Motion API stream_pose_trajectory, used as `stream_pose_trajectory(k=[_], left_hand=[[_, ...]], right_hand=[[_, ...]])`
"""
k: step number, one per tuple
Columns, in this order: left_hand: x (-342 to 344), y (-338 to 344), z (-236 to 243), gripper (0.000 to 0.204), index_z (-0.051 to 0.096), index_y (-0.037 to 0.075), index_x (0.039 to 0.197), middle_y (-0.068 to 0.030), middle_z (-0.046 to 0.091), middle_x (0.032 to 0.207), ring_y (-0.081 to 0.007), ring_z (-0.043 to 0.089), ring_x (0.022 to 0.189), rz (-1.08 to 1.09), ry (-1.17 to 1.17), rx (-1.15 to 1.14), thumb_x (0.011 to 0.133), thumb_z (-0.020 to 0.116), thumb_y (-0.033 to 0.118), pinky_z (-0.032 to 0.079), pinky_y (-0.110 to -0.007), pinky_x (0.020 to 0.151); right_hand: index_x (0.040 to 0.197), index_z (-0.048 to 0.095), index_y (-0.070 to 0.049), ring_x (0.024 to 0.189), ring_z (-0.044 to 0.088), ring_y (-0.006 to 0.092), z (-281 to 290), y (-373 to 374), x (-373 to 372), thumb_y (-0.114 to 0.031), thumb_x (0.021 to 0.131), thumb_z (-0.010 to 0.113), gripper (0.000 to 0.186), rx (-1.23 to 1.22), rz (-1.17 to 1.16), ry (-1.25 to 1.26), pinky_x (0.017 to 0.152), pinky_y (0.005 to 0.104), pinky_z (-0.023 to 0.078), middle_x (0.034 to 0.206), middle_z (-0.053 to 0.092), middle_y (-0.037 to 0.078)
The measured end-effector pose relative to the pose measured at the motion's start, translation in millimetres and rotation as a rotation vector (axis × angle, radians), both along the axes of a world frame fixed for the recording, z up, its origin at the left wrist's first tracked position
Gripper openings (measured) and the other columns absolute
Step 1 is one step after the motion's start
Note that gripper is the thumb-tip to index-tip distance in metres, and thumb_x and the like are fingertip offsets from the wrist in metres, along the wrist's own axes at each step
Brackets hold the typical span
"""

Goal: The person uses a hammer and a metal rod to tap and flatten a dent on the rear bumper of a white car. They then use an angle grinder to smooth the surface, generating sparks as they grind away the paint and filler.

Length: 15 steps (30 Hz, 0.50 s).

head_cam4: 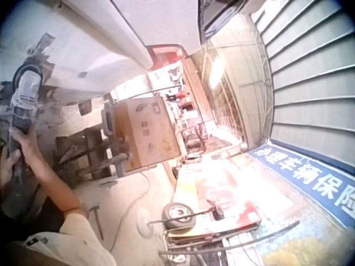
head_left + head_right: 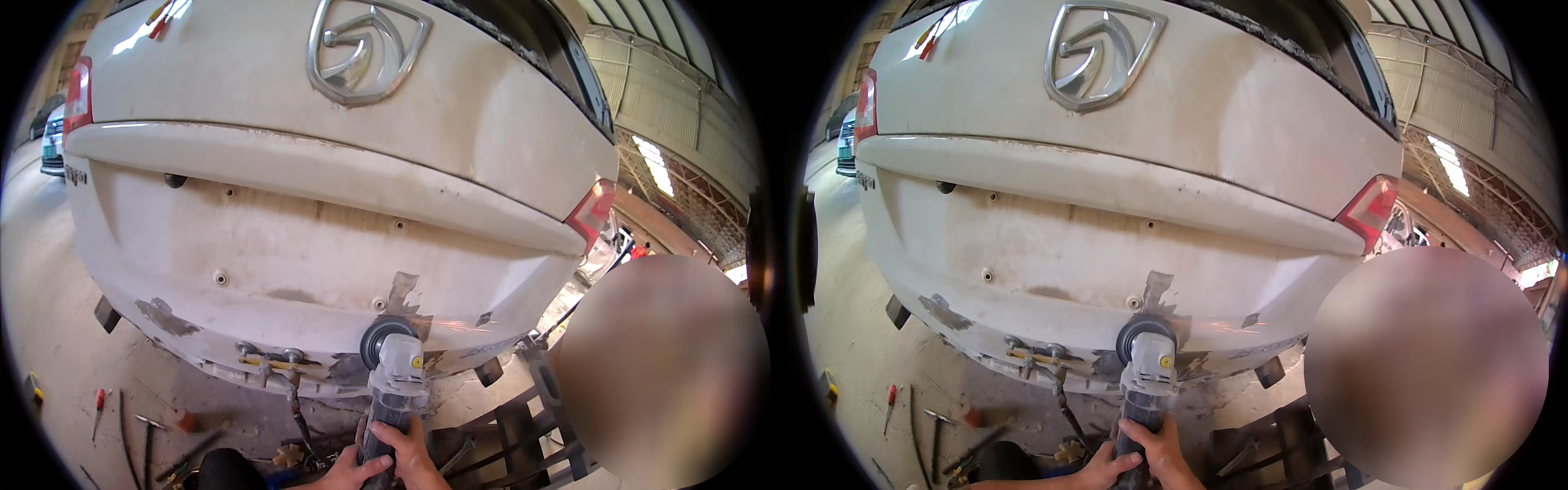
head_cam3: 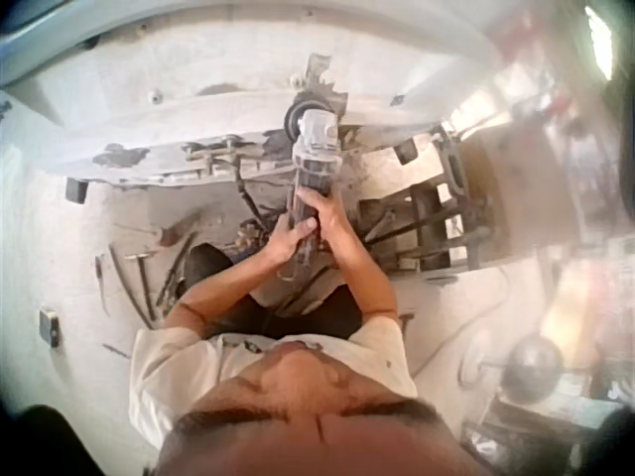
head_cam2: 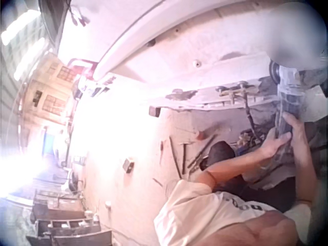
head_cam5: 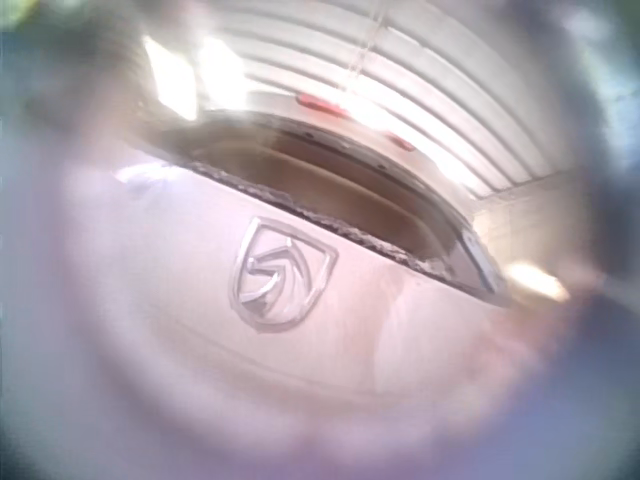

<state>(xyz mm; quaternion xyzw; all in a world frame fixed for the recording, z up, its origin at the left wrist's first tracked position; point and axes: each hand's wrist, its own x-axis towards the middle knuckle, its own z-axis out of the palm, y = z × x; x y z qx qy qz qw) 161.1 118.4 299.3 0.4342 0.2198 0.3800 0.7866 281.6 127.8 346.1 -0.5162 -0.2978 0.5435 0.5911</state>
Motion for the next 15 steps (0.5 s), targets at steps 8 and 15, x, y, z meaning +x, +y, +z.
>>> stream_pose_trajectory(k=[8, 15], left_hand=[[22.3, -7.2, -23.0, 0.042, 0.058, 0.001, 0.099, -0.0046, 0.061, 0.082, -0.0141, 0.057, 0.073, 0.18, 0.025, 0.014, 0.082, 0.063, 0.039, 0.047, -0.029, 0.064], [33.0, -15.0, -19.0, 0.039, 0.058, 0.002, 0.096, -0.0038, 0.06, 0.08, -0.0136, 0.057, 0.072, 0.266, 0.067, 0.016, 0.084, 0.061, 0.039, 0.047, -0.028, 0.063]], right_hand=[[0.086, 0.06, 0.005, 0.065, 0.062, 0.0184, -2.3, 5.3, 13.3, -0.014, 0.069, 0.073, 0.029, 0.072, 0.156, -0.037, 0.06, 0.0307, 0.05, 0.075, 0.064, 0.011], [0.082, 0.062, 0.005, 0.063, 0.062, 0.0177, 1.8, 0.2, 14.0, -0.013, 0.071, 0.072, 0.023, 0.056, 0.218, 0.004, 0.058, 0.0299, 0.049, 0.072, 0.063, 0.01]])
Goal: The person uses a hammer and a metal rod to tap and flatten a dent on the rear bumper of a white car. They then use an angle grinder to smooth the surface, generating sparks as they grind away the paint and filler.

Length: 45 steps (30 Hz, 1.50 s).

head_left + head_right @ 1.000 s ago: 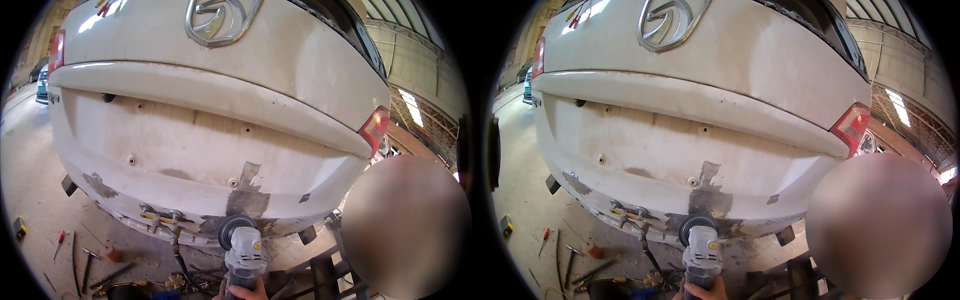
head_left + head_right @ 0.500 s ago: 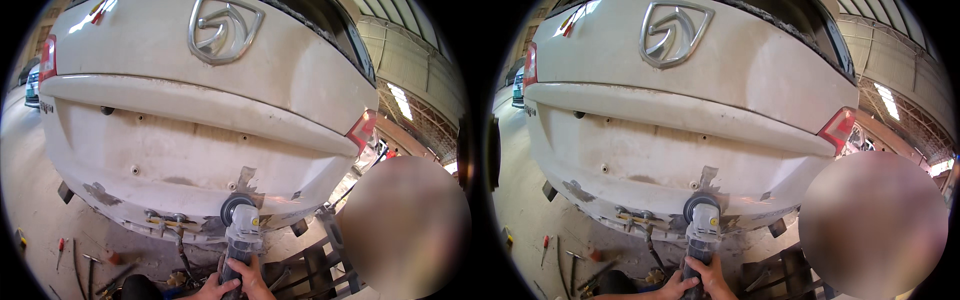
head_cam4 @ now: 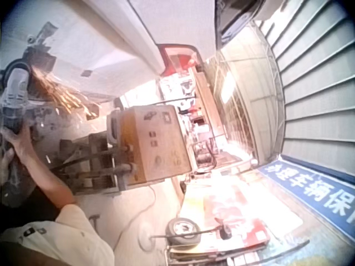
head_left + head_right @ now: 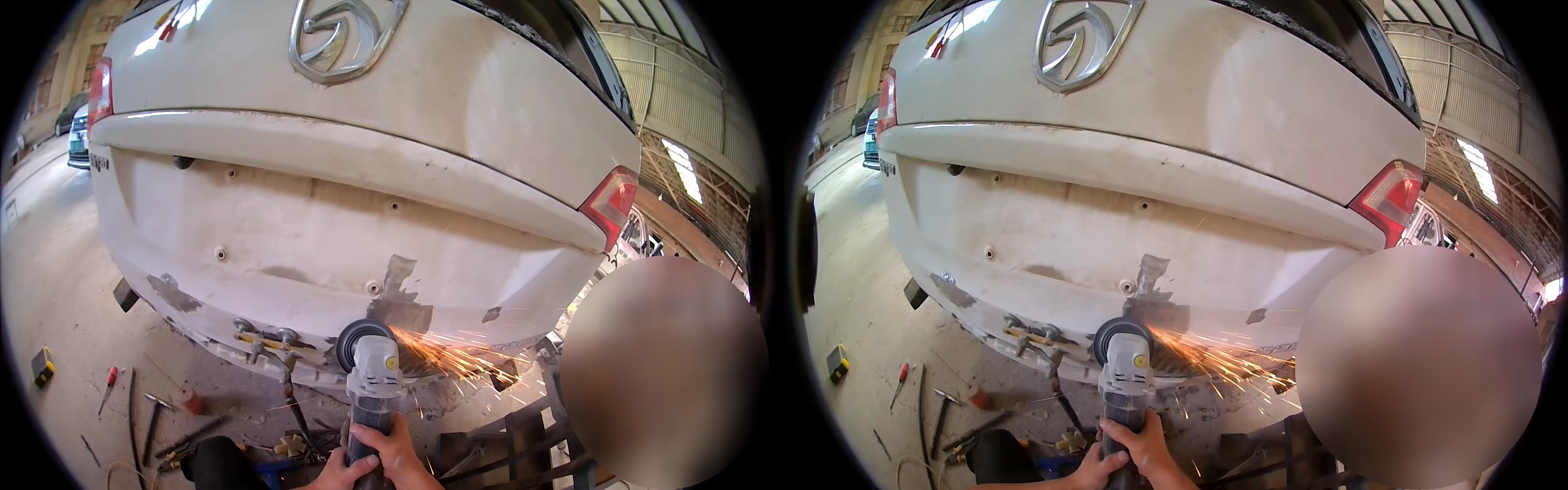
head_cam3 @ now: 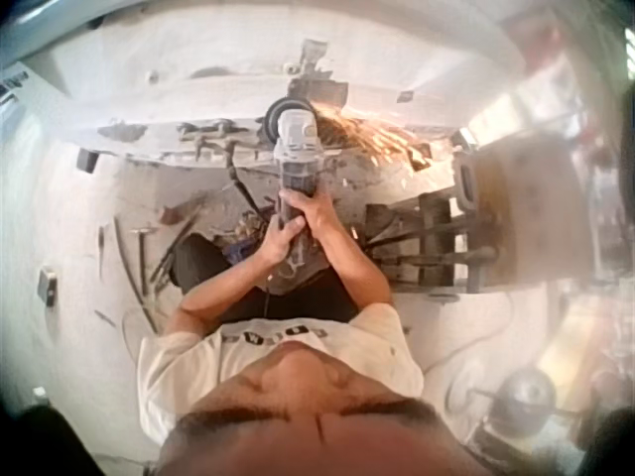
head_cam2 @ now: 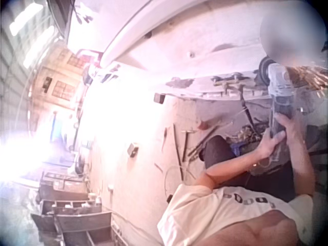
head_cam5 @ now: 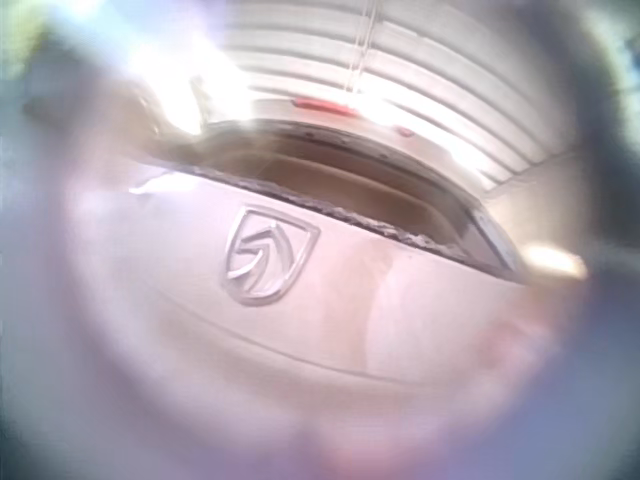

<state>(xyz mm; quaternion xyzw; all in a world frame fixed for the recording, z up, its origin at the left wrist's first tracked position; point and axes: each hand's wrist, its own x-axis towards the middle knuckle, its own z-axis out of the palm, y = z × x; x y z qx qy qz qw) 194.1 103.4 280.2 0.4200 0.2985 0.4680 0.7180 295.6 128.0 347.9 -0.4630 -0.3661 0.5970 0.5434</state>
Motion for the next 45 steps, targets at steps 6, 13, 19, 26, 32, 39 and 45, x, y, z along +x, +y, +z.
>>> stream_pose_trajectory(k=[6, 13, 19, 26, 32, 39, 45], left_hand=[[-8.6, 2.1, 29.8, 0.04, 0.059, 0.002, 0.093, -0.0049, 0.06, 0.076, -0.0146, 0.058, 0.07, 0.012, -0.09, 0.088, 0.084, 0.06, 0.04, 0.047, -0.028, 0.061], [-13.6, -8.2, 27.5, 0.042, 0.059, 0.0, 0.095, -0.0052, 0.06, 0.078, -0.014, 0.058, 0.07, -0.062, -0.084, 0.001, 0.084, 0.06, 0.041, 0.046, -0.028, 0.062], [-14.6, -13.4, 15.2, 0.041, 0.059, 0.001, 0.097, -0.0038, 0.06, 0.083, -0.0136, 0.056, 0.073, -0.042, -0.077, -0.034, 0.084, 0.06, 0.04, 0.046, -0.027, 0.065], [-27.2, -2.7, 38.7, 0.036, 0.059, 0.002, 0.091, -0.0009, 0.058, 0.075, -0.0109, 0.054, 0.067, -0.069, -0.098, 0.042, 0.086, 0.058, 0.037, 0.043, -0.026, 0.059], [-18.9, -26.1, 26.0, 0.033, 0.06, 0.002, 0.09, -0.0011, 0.058, 0.075, -0.0111, 0.054, 0.067, 0.119, -0.136, -0.002, 0.086, 0.057, 0.035, 0.044, -0.027, 0.06], [-33.8, -5.4, 36.8, 0.034, 0.06, 0.001, 0.094, -0.0021, 0.06, 0.081, -0.0117, 0.055, 0.072, -0.017, -0.086, 0.023, 0.085, 0.059, 0.034, 0.046, -0.028, 0.063], [-43.5, -12.6, 39.2, 0.036, 0.059, 0.0, 0.097, -0.0035, 0.061, 0.084, -0.0125, 0.057, 0.075, -0.058, -0.153, -0.042, 0.085, 0.059, 0.034, 0.046, -0.029, 0.066]], right_hand=[[0.087, 0.061, 0.003, 0.063, 0.061, 0.0171, 2.8, 7.6, 1.1, -0.015, 0.071, 0.071, 0.026, 0.021, 0.054, -0.029, 0.059, 0.0295, 0.049, 0.073, 0.063, 0.01], [0.085, 0.06, 0.003, 0.061, 0.061, 0.0195, 11.9, -1.1, -3.7, -0.015, 0.073, 0.067, 0.023, -0.045, 0.055, -0.043, 0.056, 0.031, 0.049, 0.071, 0.062, 0.01], [0.089, 0.06, 0.003, 0.064, 0.061, 0.0188, 10.4, -2.6, -10.6, -0.015, 0.073, 0.069, 0.026, -0.067, 0.026, -0.053, 0.059, 0.0306, 0.049, 0.075, 0.062, 0.011], [0.082, 0.061, 0.003, 0.066, 0.062, 0.0169, 20.3, 6.6, -16.5, -0.017, 0.073, 0.07, 0.023, -0.072, 0.07, -0.036, 0.06, 0.029, 0.049, 0.072, 0.063, 0.01], [0.087, 0.06, 0.004, 0.064, 0.062, 0.0178, 5.9, -8.7, -21.8, -0.016, 0.072, 0.072, 0.027, -0.114, 0.001, -0.047, 0.058, 0.0304, 0.049, 0.074, 0.063, 0.011], [0.089, 0.061, 0.003, 0.063, 0.061, 0.0173, 23.9, 3.9, -26.9, -0.015, 0.073, 0.071, 0.026, -0.057, 0.055, -0.053, 0.058, 0.03, 0.049, 0.074, 0.063, 0.009], [0.091, 0.061, 0.004, 0.067, 0.061, 0.0165, 23.2, 0.0, -32.3, -0.017, 0.074, 0.07, 0.029, -0.137, 0.094, -0.041, 0.061, 0.0283, 0.048, 0.078, 0.063, 0.01]])
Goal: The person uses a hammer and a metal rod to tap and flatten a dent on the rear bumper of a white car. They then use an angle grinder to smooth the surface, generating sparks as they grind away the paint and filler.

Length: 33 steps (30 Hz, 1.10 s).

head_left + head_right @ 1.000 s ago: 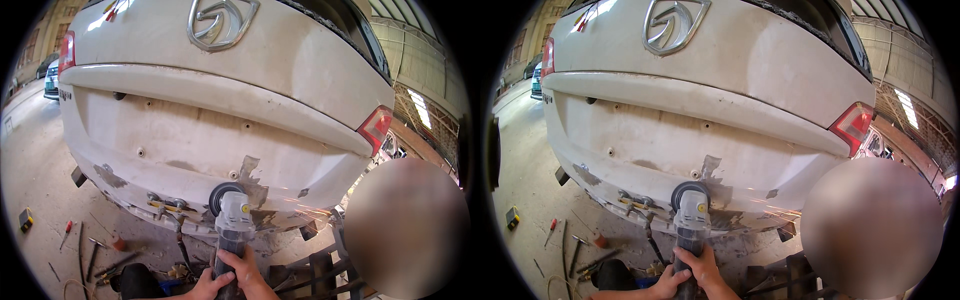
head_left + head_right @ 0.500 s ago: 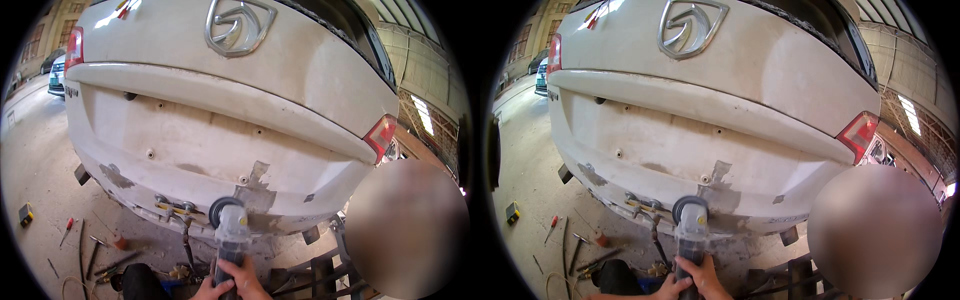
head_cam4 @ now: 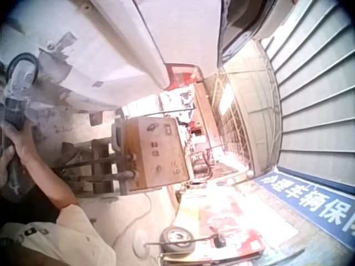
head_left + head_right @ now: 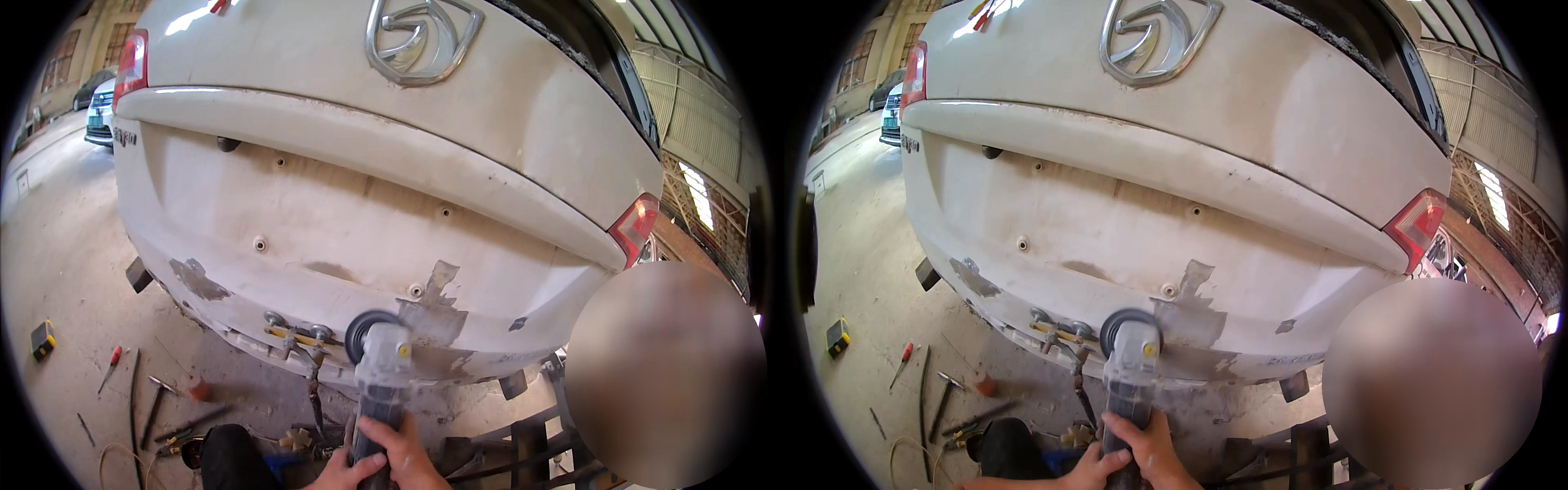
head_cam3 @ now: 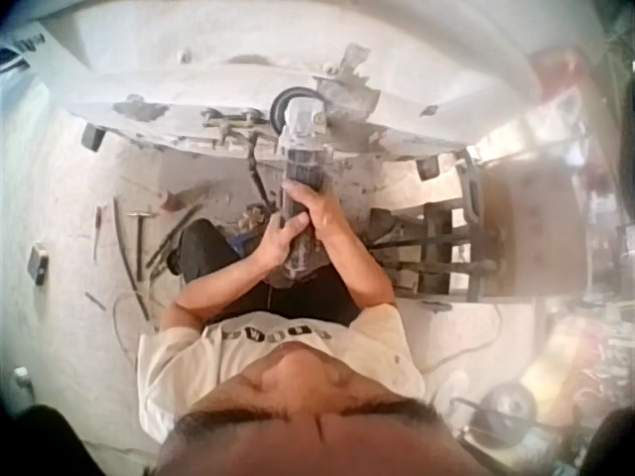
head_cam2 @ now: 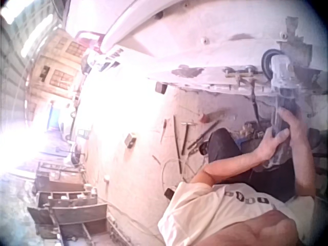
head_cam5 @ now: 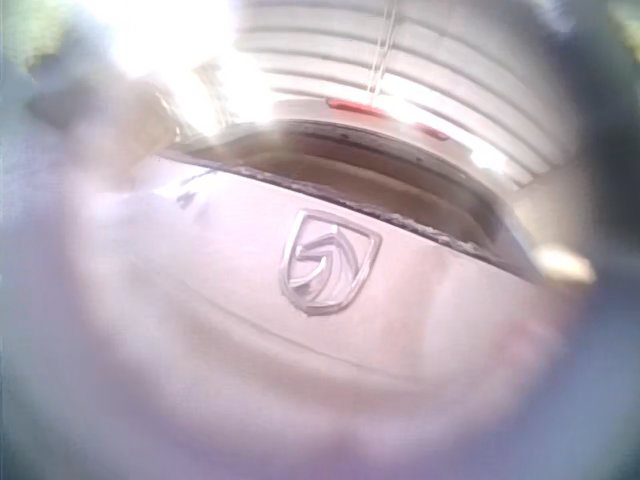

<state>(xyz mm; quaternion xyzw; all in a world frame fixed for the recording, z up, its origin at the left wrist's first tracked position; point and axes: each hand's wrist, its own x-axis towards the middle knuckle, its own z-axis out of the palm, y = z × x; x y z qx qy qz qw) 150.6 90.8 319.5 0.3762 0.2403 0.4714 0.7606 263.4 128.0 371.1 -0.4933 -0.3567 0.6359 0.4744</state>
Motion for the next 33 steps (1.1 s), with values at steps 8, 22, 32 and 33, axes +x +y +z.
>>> stream_pose_trajectory(k=[8, 22, 32, 33], left_hand=[[-3.0, -11.8, -14.2, 0.039, 0.059, 0.0, 0.099, -0.0029, 0.06, 0.087, -0.0127, 0.056, 0.079, 0.028, 0.041, -0.038, 0.084, 0.061, 0.036, 0.046, -0.028, 0.069], [-16.9, 1.6, 10.4, 0.036, 0.058, 0.003, 0.092, -0.0028, 0.059, 0.077, -0.0128, 0.056, 0.067, 0.1, 0.007, -0.021, 0.085, 0.059, 0.038, 0.046, -0.028, 0.058], [-32.2, -3.8, 19.9, 0.041, 0.057, 0.002, 0.098, -0.0038, 0.06, 0.08, -0.0136, 0.057, 0.068, 0.074, -0.052, -0.068, 0.085, 0.06, 0.04, 0.047, -0.028, 0.06], [-33.5, -3.1, 20.9, 0.041, 0.057, 0.002, 0.098, -0.0038, 0.06, 0.08, -0.0135, 0.057, 0.068, 0.081, -0.059, -0.055, 0.084, 0.06, 0.04, 0.047, -0.028, 0.06]], right_hand=[[0.092, 0.061, 0.004, 0.07, 0.061, 0.0161, -23.1, -8.9, -5.8, -0.019, 0.072, 0.072, 0.033, 0.014, 0.018, -0.018, 0.063, 0.0292, 0.048, 0.08, 0.063, 0.01], [0.091, 0.059, 0.004, 0.068, 0.06, 0.0168, 26.5, 7.2, -27.5, -0.018, 0.075, 0.07, 0.03, -0.046, 0.093, 0.004, 0.062, 0.0285, 0.047, 0.077, 0.061, 0.01], [0.091, 0.059, 0.003, 0.068, 0.06, 0.0165, 30.1, 10.6, -41.3, -0.021, 0.075, 0.07, 0.031, -0.044, 0.148, -0.069, 0.061, 0.0284, 0.047, 0.078, 0.062, 0.01], [0.091, 0.059, 0.003, 0.068, 0.06, 0.0165, 27.8, 14.7, -40.2, -0.021, 0.075, 0.07, 0.031, -0.032, 0.203, -0.085, 0.061, 0.0284, 0.047, 0.078, 0.062, 0.01]])
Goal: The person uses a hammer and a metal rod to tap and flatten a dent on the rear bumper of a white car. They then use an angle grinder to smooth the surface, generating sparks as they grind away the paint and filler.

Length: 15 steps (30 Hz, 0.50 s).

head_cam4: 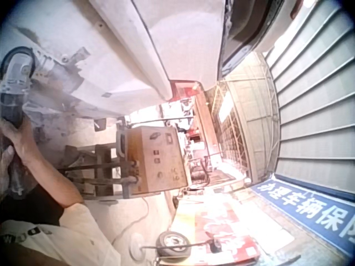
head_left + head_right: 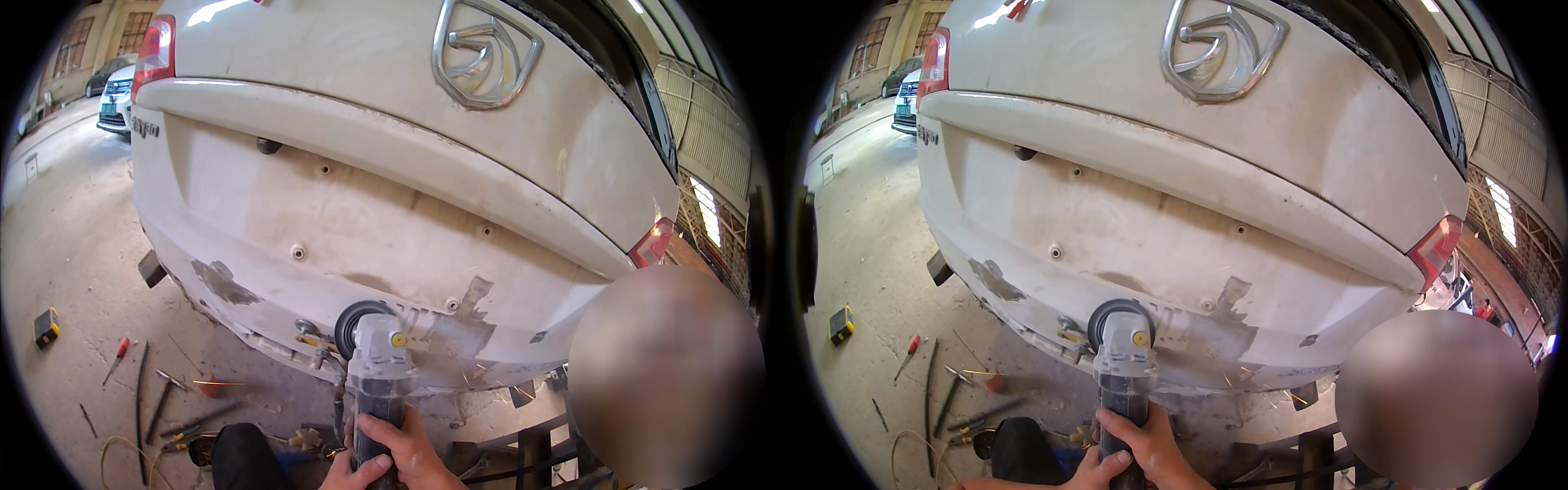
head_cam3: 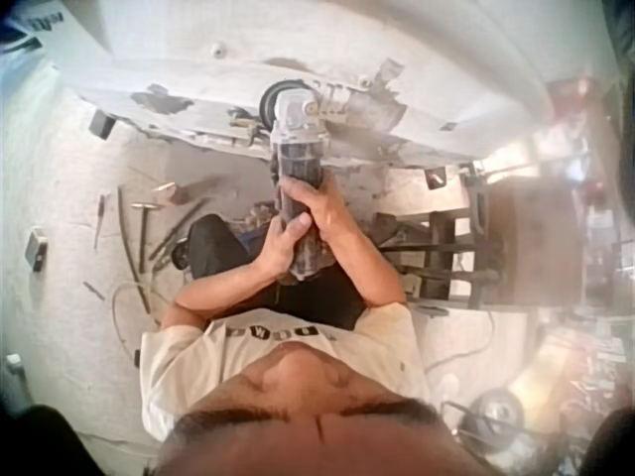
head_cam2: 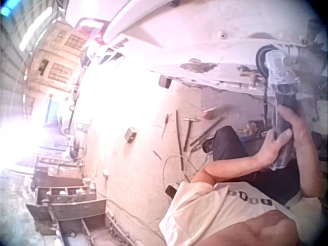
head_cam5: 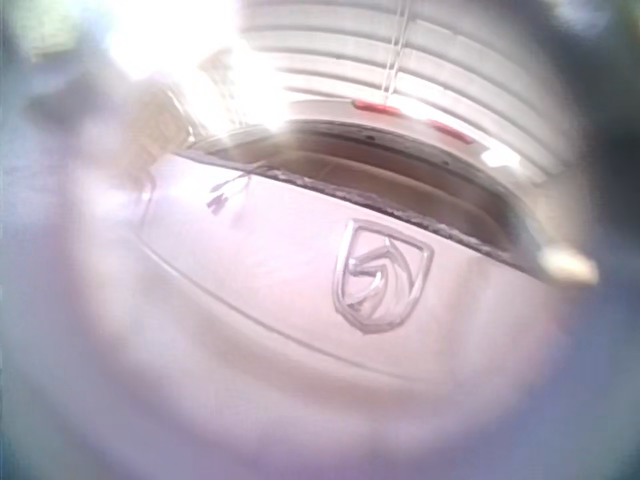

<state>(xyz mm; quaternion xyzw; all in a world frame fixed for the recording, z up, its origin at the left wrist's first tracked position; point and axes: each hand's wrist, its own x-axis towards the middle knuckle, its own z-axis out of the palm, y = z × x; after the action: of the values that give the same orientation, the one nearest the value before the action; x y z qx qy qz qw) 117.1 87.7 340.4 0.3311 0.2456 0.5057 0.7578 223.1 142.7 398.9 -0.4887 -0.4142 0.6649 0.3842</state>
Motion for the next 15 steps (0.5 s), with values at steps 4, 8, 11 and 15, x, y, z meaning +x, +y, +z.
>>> stream_pose_trajectory(k=[4, 8, 11, 15], left_hand=[[-0.2, -14.7, -11.2, 0.042, 0.057, 0.001, 0.097, -0.0045, 0.059, 0.078, -0.0145, 0.058, 0.067, -0.023, -0.022, -0.088, 0.085, 0.06, 0.041, 0.047, -0.027, 0.06], [-7.0, 0.1, 3.3, 0.042, 0.056, 0.001, 0.099, -0.0059, 0.059, 0.079, -0.0156, 0.058, 0.067, -0.046, -0.027, -0.045, 0.085, 0.059, 0.04, 0.048, -0.028, 0.06], [-3.2, -5.4, -8.5, 0.042, 0.055, 0.001, 0.101, -0.0069, 0.06, 0.081, -0.0165, 0.058, 0.068, -0.014, -0.027, -0.064, 0.085, 0.059, 0.039, 0.049, -0.029, 0.06], [0.0, -10.0, -9.7, 0.043, 0.055, 0.0, 0.105, -0.0066, 0.06, 0.086, -0.0169, 0.059, 0.073, 0.069, -0.092, -0.082, 0.085, 0.06, 0.038, 0.049, -0.029, 0.064]], right_hand=[[0.091, 0.06, 0.003, 0.069, 0.06, 0.0162, -13.0, -8.8, -1.4, -0.02, 0.076, 0.07, 0.03, -0.05, -0.026, 0.005, 0.062, 0.028, 0.047, 0.079, 0.062, 0.009], [0.092, 0.06, 0.003, 0.07, 0.059, 0.0156, -0.4, -1.8, -6.8, -0.02, 0.075, 0.07, 0.031, 0.038, -0.053, -0.007, 0.063, 0.0283, 0.047, 0.08, 0.062, 0.009], [0.093, 0.059, 0.004, 0.07, 0.059, 0.0153, -4.5, -0.5, -8.9, -0.021, 0.075, 0.071, 0.032, 0.046, -0.038, -0.042, 0.062, 0.0282, 0.047, 0.08, 0.062, 0.009], [0.097, 0.055, 0.003, 0.072, 0.059, 0.0172, 4.3, -6.7, -16.0, -0.019, 0.078, 0.067, 0.032, -0.026, -0.028, -0.028, 0.064, 0.0292, 0.048, 0.082, 0.06, 0.01]])
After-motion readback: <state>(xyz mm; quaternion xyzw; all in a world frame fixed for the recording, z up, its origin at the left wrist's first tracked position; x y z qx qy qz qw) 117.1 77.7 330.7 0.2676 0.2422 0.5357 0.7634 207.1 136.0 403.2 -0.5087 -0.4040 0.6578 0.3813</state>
